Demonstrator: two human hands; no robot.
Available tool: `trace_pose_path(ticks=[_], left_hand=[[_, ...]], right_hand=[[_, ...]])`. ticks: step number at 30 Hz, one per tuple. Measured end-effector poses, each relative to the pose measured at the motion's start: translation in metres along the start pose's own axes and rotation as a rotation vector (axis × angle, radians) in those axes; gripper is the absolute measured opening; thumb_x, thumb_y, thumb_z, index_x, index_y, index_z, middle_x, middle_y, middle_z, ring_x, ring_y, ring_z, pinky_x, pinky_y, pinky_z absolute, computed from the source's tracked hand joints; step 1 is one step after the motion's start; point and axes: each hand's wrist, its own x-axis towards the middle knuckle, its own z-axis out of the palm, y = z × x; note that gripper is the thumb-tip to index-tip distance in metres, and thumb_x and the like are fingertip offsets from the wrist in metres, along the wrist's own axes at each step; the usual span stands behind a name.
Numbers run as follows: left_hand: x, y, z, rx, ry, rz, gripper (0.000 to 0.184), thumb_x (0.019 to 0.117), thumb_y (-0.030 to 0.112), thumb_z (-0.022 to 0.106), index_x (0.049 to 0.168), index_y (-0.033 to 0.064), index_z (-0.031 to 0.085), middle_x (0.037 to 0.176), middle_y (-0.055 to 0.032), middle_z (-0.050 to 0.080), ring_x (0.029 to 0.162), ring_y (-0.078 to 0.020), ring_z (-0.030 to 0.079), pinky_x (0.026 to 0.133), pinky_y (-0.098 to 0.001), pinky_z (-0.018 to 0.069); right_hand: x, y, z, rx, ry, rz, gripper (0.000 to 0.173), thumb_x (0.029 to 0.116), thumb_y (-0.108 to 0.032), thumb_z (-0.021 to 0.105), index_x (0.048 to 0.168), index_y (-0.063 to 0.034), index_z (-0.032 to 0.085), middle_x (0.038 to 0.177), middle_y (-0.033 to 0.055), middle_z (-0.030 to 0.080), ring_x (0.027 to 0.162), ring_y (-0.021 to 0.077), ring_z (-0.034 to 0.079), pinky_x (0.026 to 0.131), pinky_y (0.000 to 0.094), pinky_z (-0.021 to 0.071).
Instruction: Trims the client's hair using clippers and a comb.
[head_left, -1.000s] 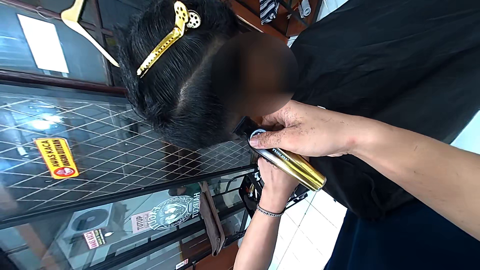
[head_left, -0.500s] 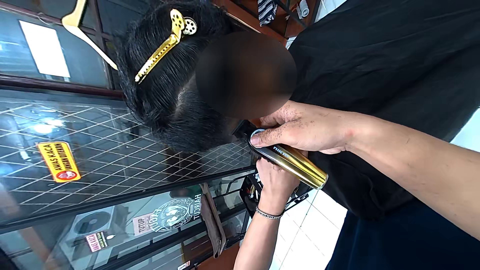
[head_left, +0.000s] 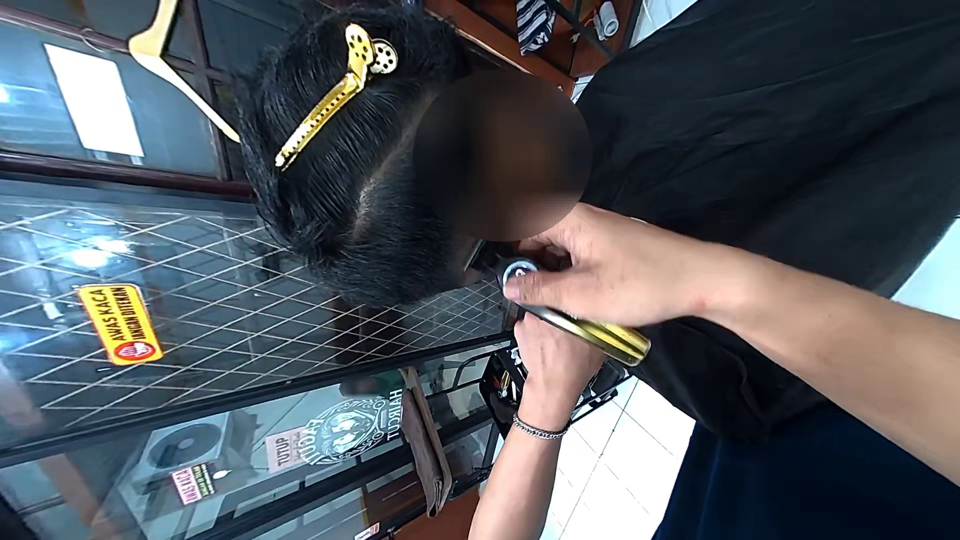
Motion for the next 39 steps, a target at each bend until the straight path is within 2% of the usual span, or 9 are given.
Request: trace_pose_path(ticks=[9,16,21,25,26,27,29,33,39], left_hand=[[-0.009,-0.005,0.002,-0.082,0.008,0.025,0.033,0.0756,0.034,0.073,0.082,0.0023,0.069,0.075,-0.0170,0.068,0.074,-0.0385,0.070,0.059,-0.0546,0.0488],[-0.008,-0.005,0.002,-0.078,0.020,0.038,0.032,0.0733,0.034,0.076,0.082,0.0036,0.069,0.073,-0.0160,0.069,0.072,-0.0370,0.070,0.058,-0.0537,0.0488],[-0.025,-0.007,0.002,-0.019,0.064,0.089,0.030,0.0784,0.033,0.074,0.077,0.0033,0.071,0.071,-0.0164,0.070,0.069,-0.0346,0.072,0.058,-0.0530,0.0512],[-0.017,-0.008,-0.021,-0.041,0.069,0.060,0.039,0.0832,0.042,0.067,0.075,0.0038,0.069,0.070,-0.0141,0.069,0.066,-0.0304,0.070,0.054,-0.0482,0.0507],[-0.009,-0.009,-0.028,-0.013,0.074,0.054,0.041,0.0859,0.042,0.063,0.081,0.0020,0.069,0.069,-0.0134,0.067,0.061,-0.0303,0.068,0.048,-0.0467,0.0492],[-0.004,-0.011,-0.035,0.007,0.057,0.047,0.046,0.0898,0.042,0.062,0.102,-0.0020,0.069,0.074,-0.0141,0.067,0.061,-0.0307,0.067,0.046,-0.0457,0.0488],[0.003,-0.018,-0.046,0.057,0.019,0.033,0.073,0.0942,0.039,0.060,0.154,0.0003,0.044,0.082,-0.0133,0.066,0.059,-0.0288,0.062,0.045,-0.0424,0.0454],[-0.001,-0.029,-0.053,0.125,-0.042,0.061,0.072,0.0932,0.035,0.060,0.159,0.0124,0.042,0.084,-0.0140,0.066,0.057,-0.0287,0.061,0.044,-0.0408,0.0428],[0.013,-0.006,-0.029,0.090,-0.212,0.053,0.079,0.0928,0.034,0.058,0.162,0.0074,0.031,0.074,-0.0089,0.065,0.051,-0.0280,0.060,0.044,-0.0443,0.0452]], right_hand=[[-0.005,-0.019,0.010,-0.254,0.018,0.108,0.029,0.1006,-0.036,0.065,0.114,-0.0101,0.064,0.082,-0.0004,0.061,0.074,0.0096,0.061,0.063,0.0299,0.0479],[-0.003,-0.013,0.013,-0.195,0.085,0.051,0.023,0.0993,-0.036,0.067,0.097,-0.0129,0.064,0.071,-0.0045,0.055,0.062,0.0048,0.055,0.054,0.0250,0.0426],[-0.017,-0.014,0.022,-0.278,0.008,-0.011,0.023,0.0945,-0.031,0.072,0.104,-0.0103,0.069,0.073,-0.0011,0.064,0.065,0.0080,0.062,0.057,0.0301,0.0505],[-0.046,-0.008,0.000,0.089,-0.082,-0.145,0.015,0.0984,-0.017,0.065,0.105,-0.0048,0.070,0.077,-0.0026,0.065,0.068,0.0010,0.061,0.058,0.0180,0.0501],[-0.050,-0.004,-0.009,0.211,-0.043,-0.218,0.017,0.0991,-0.014,0.059,0.105,-0.0032,0.070,0.079,-0.0024,0.065,0.069,0.0013,0.061,0.059,0.0176,0.0514],[-0.053,-0.002,-0.018,0.323,0.030,-0.253,0.019,0.1002,-0.014,0.053,0.104,-0.0030,0.069,0.078,-0.0018,0.065,0.066,0.0028,0.062,0.057,0.0186,0.0544],[-0.055,0.003,-0.034,0.468,0.230,-0.242,0.024,0.1022,-0.018,0.044,0.103,-0.0074,0.066,0.078,-0.0008,0.064,0.059,0.0065,0.063,0.050,0.0224,0.0568],[-0.041,0.014,-0.051,0.378,0.312,0.012,0.021,0.1062,-0.019,0.047,0.099,-0.0073,0.063,0.076,0.0029,0.065,0.055,0.0107,0.064,0.047,0.0257,0.0575],[-0.017,0.016,-0.058,0.172,0.089,0.285,0.030,0.1087,-0.026,0.052,0.095,-0.0016,0.063,0.067,0.0088,0.064,0.051,0.0151,0.066,0.047,0.0287,0.0587]])
